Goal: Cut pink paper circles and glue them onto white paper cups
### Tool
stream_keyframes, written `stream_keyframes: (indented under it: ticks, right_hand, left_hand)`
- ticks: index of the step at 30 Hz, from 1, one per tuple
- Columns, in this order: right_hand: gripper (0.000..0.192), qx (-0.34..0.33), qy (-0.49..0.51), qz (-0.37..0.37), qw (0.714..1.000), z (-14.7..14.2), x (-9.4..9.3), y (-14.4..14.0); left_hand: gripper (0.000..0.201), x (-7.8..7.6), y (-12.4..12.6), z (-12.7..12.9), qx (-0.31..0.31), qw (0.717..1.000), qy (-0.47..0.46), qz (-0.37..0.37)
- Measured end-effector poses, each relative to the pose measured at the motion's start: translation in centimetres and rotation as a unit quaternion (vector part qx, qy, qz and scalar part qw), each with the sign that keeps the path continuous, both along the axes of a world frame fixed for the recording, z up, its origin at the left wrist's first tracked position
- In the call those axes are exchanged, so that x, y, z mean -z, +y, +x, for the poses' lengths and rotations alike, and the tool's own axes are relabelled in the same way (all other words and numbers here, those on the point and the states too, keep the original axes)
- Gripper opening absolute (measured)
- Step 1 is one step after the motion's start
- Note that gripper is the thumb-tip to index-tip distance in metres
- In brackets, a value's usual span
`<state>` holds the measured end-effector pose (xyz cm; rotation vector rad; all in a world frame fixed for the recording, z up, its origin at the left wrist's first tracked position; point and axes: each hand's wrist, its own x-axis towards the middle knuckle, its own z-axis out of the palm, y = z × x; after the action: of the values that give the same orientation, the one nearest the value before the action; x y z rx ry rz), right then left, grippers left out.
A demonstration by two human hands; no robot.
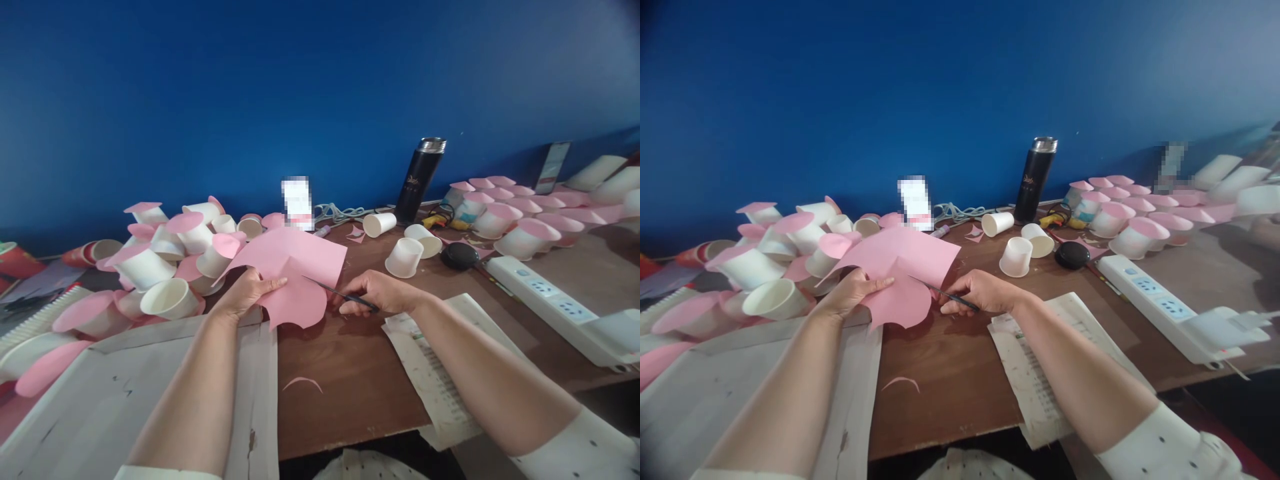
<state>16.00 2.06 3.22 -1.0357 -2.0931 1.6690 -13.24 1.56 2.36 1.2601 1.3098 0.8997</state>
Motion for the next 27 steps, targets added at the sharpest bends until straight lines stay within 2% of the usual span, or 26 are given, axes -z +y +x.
stream_keyframes:
  ticks: [11,20,27]
  right_hand:
    - [0.037,0.004,-0.01,0.008,1.0,0.12,0.28,0.16]
    - [0.032,0.0,-0.007,0.0,1.0,0.19,0.21,0.03]
    - [0.026,-0.014,-0.01,0.034,0.999,0.52,0.16,0.0]
  left_hand:
    - [0.032,-0.48,-0.17,0.37,0.0,1.0,-0.02,0.002]
    - [0.036,-0.25,-0.05,0.13,0.019,1.0,-0.025,-0.003]
    - [0.044,-0.1,-0.01,0.31,0.02,1.0,-0.016,0.012]
